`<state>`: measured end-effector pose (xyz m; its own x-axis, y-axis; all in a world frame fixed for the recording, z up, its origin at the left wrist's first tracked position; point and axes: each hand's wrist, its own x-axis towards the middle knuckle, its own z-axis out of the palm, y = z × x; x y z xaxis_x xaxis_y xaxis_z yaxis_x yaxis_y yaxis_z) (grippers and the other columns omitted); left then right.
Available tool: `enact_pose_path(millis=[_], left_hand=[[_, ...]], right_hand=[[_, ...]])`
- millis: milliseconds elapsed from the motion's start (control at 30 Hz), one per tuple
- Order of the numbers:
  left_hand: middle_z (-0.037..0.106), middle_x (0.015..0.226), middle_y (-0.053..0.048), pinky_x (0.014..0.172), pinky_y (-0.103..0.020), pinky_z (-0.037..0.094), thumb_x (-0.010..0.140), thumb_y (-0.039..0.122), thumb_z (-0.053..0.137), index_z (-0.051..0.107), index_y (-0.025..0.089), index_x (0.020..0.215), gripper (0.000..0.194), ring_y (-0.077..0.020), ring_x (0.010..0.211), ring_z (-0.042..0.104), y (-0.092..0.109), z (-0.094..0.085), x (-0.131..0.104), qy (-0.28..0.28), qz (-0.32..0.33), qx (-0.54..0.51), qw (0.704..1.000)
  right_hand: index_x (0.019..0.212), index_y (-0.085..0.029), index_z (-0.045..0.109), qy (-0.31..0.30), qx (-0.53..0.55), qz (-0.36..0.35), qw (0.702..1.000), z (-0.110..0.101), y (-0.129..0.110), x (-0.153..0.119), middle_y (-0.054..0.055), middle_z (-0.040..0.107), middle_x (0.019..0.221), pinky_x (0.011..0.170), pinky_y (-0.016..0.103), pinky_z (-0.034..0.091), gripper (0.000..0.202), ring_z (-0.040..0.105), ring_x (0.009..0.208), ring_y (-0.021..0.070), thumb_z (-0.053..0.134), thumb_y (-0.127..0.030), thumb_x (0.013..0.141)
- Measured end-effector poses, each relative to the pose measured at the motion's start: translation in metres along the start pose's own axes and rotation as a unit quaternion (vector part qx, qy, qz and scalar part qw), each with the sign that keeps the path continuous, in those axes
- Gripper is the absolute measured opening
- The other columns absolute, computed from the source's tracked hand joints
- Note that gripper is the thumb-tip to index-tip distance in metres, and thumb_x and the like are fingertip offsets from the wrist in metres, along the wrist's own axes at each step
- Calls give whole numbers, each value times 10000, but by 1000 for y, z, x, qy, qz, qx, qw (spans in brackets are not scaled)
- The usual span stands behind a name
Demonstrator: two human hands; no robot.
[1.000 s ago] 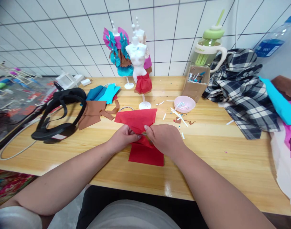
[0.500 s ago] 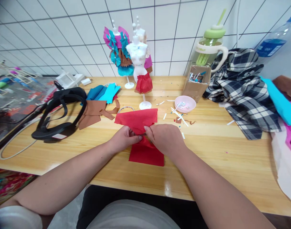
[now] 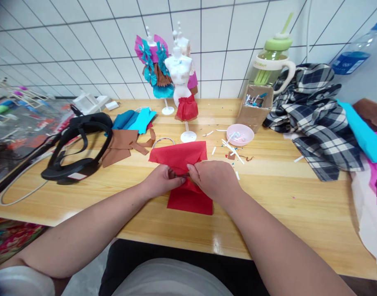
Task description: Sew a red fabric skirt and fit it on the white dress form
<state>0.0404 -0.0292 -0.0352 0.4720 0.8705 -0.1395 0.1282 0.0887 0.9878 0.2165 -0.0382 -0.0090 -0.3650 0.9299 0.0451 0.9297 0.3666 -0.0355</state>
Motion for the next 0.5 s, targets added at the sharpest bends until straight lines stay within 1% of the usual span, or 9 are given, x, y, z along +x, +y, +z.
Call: enact_pose_path(millis=[67, 200, 300, 433, 500], left_hand=[[648, 709, 8, 684, -288, 482, 665, 163, 626, 605, 155, 742, 81, -172, 705, 629, -3, -1, 0, -8, 4, 15, 1000], [588, 648, 21, 604, -257, 443, 678, 169, 616, 573, 155, 711, 56, -148, 639, 585, -5, -1, 0, -10, 4, 35, 999], [589, 661, 17, 597, -247, 435, 666, 149, 625, 575, 152, 723, 76, -147, 649, 583, -3, 0, 0, -8, 8, 24, 1000], [653, 789, -19, 640, -249, 460, 657, 117, 643, 616, 143, 875, 221, -153, 711, 611, 1, 3, 0, -12, 32, -38, 999], [660, 817, -26, 626, -235, 459, 667, 118, 656, 605, 145, 976, 315, -135, 684, 606, 2, 3, 0, -17, 39, -67, 997]], right_hand=[[702, -181, 678, -1, -3, -3, 1000, 1, 0, 0, 81, 705, 694, 518, 292, 150, 588, 614, 606, 202, 230, -429, 990], [708, -181, 680, 7, -1, -11, 1000, 3, -3, -2, 81, 706, 708, 518, 290, 150, 594, 607, 601, 198, 227, -440, 991], [687, -178, 676, 23, 0, -8, 1000, 4, -5, -2, 86, 696, 683, 515, 292, 156, 592, 589, 572, 184, 241, -442, 990], [638, -168, 660, 58, 18, 2, 998, 2, 1, -1, 90, 676, 627, 512, 297, 170, 579, 556, 533, 159, 277, -434, 982], [600, -171, 637, 89, 70, -11, 994, -1, 11, -2, 77, 652, 583, 514, 293, 200, 578, 534, 520, 149, 282, -425, 979]])
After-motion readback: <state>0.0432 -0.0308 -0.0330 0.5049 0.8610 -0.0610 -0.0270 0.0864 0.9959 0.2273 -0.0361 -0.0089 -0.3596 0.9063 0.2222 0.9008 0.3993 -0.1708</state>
